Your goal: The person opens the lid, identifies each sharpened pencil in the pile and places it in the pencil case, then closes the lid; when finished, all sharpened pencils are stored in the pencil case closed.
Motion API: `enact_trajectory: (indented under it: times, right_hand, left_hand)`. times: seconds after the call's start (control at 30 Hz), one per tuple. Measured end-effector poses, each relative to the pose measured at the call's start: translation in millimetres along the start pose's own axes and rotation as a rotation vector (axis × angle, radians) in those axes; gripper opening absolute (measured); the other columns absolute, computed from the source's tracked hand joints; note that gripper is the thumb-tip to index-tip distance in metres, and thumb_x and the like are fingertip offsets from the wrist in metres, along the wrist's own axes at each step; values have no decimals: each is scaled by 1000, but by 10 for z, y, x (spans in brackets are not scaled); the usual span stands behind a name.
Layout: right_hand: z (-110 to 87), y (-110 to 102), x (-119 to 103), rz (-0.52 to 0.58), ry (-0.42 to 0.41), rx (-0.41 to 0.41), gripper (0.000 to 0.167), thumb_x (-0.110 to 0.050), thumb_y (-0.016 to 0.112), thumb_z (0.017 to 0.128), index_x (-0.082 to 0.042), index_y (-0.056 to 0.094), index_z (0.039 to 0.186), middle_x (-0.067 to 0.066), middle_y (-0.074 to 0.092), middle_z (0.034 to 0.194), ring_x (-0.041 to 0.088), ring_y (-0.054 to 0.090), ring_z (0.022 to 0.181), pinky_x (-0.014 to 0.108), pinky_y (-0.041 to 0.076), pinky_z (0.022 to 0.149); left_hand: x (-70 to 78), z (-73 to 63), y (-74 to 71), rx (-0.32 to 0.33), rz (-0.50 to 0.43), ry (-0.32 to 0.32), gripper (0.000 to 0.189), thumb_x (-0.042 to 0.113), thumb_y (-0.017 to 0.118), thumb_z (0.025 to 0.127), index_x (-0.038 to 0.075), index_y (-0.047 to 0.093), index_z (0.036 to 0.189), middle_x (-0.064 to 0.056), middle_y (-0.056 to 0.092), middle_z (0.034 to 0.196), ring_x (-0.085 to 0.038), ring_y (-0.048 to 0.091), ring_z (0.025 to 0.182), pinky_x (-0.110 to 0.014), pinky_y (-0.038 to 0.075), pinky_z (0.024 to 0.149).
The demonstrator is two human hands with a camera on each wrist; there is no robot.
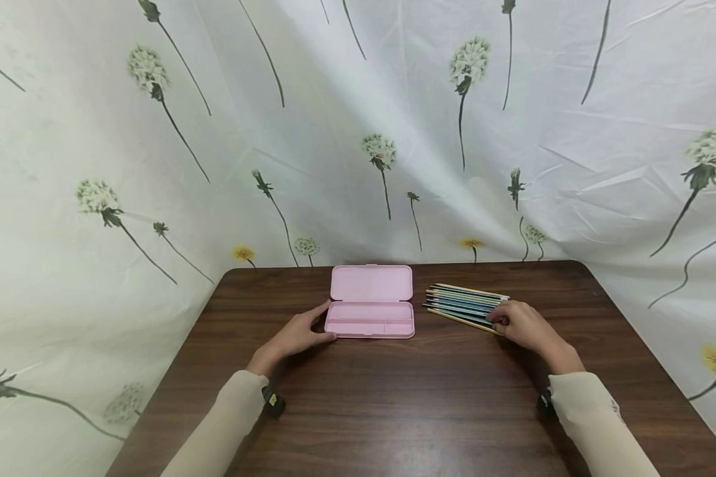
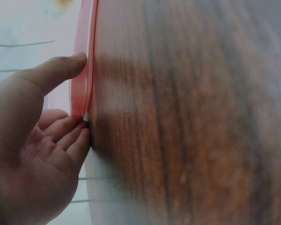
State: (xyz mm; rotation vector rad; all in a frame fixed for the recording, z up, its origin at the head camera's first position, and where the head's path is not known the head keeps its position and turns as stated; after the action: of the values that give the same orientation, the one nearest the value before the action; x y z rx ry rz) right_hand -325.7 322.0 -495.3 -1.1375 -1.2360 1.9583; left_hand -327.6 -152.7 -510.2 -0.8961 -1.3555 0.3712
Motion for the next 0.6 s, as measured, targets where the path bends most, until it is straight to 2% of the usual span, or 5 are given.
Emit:
enact_trajectory:
  times: [0.13,0.27,0.43,0.53,0.6]
  right_hand:
    - [-13,-8,-6,-4,12,4,13,2,78,88,-3,82,100,-4,66,85,0,51,72,26,46,62]
    - [-17,-20,-12,-1,46,-7,13,1,77,90,-3,82,101,-3,71,85,3,54,73,27,48,63]
    - [-18,-44,-6,3,87,-23,15,0,75,93,-4,83,106,6,79,95,16,68,84,39,56,72]
    - [-17,-77,-13,7,63,2,16,2,75,93,-5,83,106,9,81,102,27,75,93,46,61,78]
    - [-19,-106,-26,13,38,29,17,4,77,92,-6,83,105,8,82,102,29,76,96,46,62,80]
  left_hand:
    - [4,3,5,-10,2,-2,85,32,79,98,10,35,167,-13,41,170,-33,41,157,-53,37,126]
    - [8,-2,7,-18,7,-2,85,31,79,98,9,35,167,-14,41,170,-34,41,157,-54,37,126]
    - [7,-6,7,-17,2,-9,86,32,79,98,10,34,168,-13,40,171,-33,40,158,-53,36,127]
    - [9,-7,3,-9,-2,-7,86,33,79,98,10,34,168,-13,41,170,-34,40,158,-54,37,126]
    - [9,-8,1,-7,-2,-4,86,33,79,98,10,35,168,-14,41,170,-34,40,157,-54,37,126]
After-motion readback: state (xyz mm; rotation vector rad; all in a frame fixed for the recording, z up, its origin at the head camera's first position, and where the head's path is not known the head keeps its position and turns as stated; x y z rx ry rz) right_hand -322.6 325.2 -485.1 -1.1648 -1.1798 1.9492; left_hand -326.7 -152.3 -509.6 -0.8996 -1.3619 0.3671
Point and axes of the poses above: each hand's wrist, its own z-axis towards the middle knuckle, its own y-axis out of the palm, x = y × z, the point moved 6 cm from there along z, towards the middle knuckle
